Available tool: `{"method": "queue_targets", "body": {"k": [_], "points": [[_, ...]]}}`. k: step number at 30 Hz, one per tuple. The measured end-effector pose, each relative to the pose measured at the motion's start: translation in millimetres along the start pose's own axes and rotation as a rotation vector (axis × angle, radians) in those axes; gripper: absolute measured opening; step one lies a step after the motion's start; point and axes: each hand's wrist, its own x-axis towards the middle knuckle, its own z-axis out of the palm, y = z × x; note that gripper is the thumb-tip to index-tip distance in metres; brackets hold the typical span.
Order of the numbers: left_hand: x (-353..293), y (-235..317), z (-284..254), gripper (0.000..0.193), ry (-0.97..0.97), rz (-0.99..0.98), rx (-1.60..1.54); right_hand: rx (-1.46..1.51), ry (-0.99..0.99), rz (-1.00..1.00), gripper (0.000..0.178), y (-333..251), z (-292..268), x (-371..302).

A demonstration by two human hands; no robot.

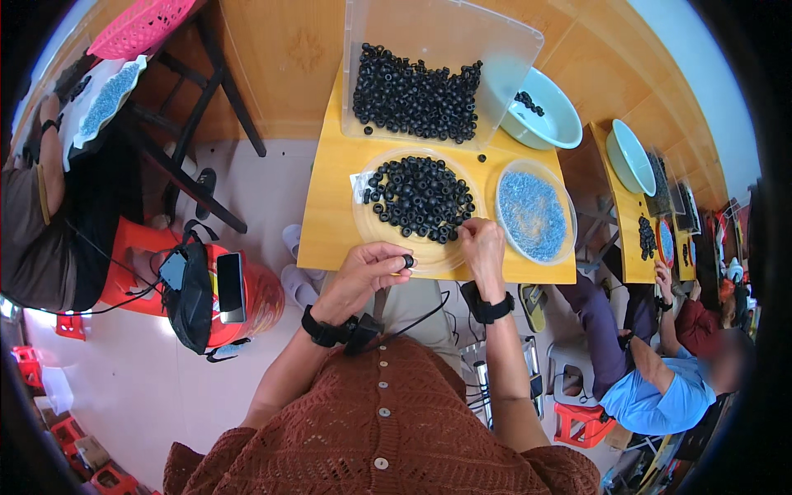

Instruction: Assembling small black plastic or rubber rings and components.

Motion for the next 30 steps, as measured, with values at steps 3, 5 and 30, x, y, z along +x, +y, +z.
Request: {"method": "queue_targets", "body": {"k": [3,5,30], "points": [[-1,0,-3,0.018,-0.006,0.008,-0.016,-0.069,-0.008,-0.007,0.009,3,10,6],[-2,0,-4,0.019,0.015,0.01,-0.028,-0.046,-0.044,0.019,0.008,1,11,9],[1,0,-9,0.018,-0.005,0.053,-0.059,1.174,-0.301,0.256,0.01,-41,-10,-11]]}}
